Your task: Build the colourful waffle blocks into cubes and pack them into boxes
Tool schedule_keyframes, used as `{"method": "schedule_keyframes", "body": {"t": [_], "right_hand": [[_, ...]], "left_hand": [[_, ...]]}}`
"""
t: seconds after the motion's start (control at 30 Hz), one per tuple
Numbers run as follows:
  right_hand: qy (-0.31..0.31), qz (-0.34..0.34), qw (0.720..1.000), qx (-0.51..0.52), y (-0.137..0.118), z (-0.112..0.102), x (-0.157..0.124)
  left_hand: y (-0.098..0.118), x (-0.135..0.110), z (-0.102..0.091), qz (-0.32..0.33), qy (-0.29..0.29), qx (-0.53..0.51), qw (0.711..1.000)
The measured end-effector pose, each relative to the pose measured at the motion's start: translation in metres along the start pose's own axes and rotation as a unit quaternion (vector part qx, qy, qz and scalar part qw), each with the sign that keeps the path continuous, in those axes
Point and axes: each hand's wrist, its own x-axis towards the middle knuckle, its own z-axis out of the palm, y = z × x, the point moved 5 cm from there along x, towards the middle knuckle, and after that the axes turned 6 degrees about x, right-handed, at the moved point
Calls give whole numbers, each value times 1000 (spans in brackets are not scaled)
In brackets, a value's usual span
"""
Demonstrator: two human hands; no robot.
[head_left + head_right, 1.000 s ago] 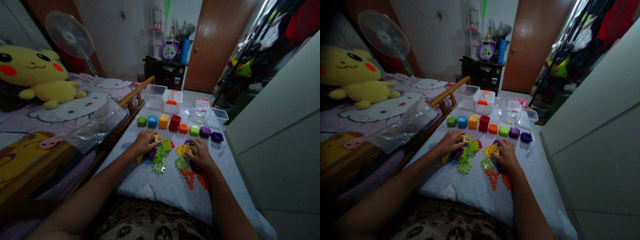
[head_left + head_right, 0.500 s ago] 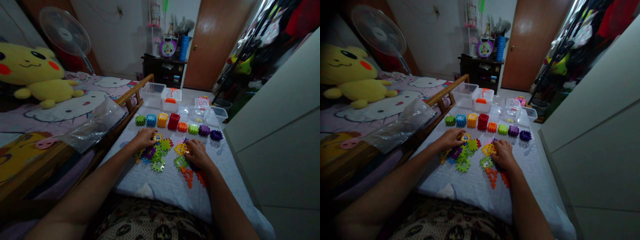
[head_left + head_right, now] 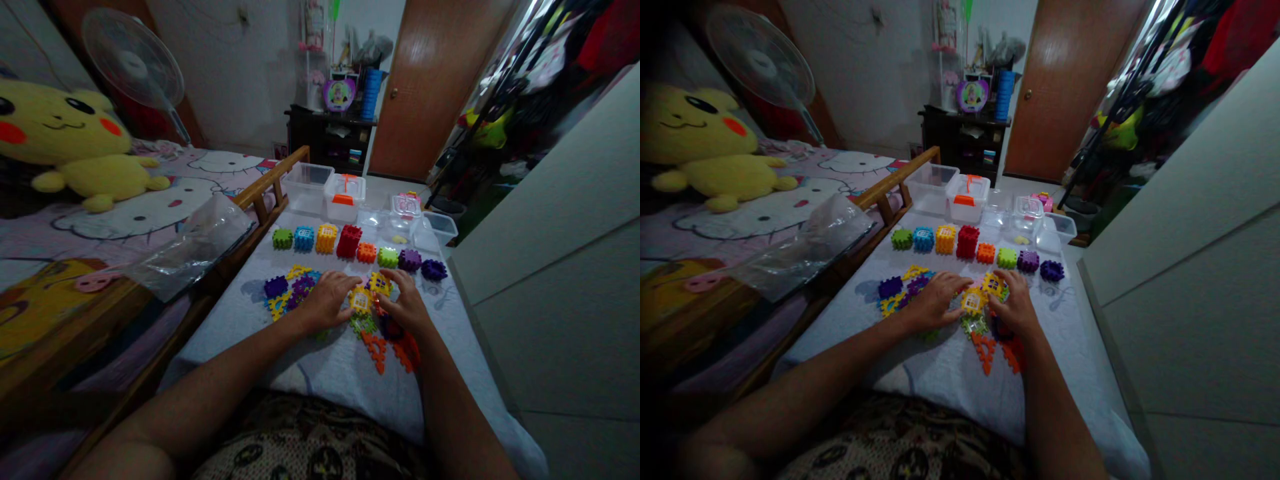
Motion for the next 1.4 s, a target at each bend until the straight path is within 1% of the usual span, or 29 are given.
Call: {"method": "schedule_keyframes", "body": {"t": [0.07,0.13,0.2,0.3,0.4,0.53,0.63,0.7,0.73,0.77,0.83,0.93,1.07,1.13,1.23,1.33,1.4], "right_hand": [[-7,-6,1000,10,0,1,0],[-19,-10,1000,12,0,4,-1],[-34,-12,999,6,0,7,-2],[-61,-9,998,-13,-2,12,-3],[-93,-9,995,-39,-8,18,-4],[-140,-8,988,-69,-16,27,-5],[-168,-1,982,-82,-17,31,-6],[-173,-1,981,-83,-17,32,-7],[-172,-2,982,-83,-16,32,-6],[-169,-2,982,-84,-16,32,-6],[-167,-1,982,-86,-14,32,-6],[-171,1,982,-85,-14,34,-6],[-167,-5,983,-78,-15,36,-6],[-161,-12,984,-74,-16,37,-7],[-149,-15,986,-66,-15,35,-7],[-144,-14,988,-58,-11,31,-8],[-145,-9,988,-56,-8,27,-8]], "left_hand": [[7,5,10,2,-11,6,1000],[6,8,15,-8,-16,15,1000],[1,8,13,-15,-16,22,1000],[-12,4,1,-27,5,26,999],[-39,-5,-18,-66,49,27,996],[-91,-22,-41,-154,89,27,984],[-125,-37,-47,-224,92,28,970],[-135,-45,-47,-250,93,26,963],[-136,-47,-46,-252,96,28,963],[-135,-47,-45,-245,101,31,964],[-123,-45,-44,-213,116,38,969],[-92,-34,-41,-145,116,32,982],[-43,-16,-29,-48,64,29,996],[-23,-9,-21,-13,31,43,998],[-5,1,-9,3,-26,73,997],[3,11,-1,-1,-69,101,993],[6,17,1,-2,-82,117,990]]}}
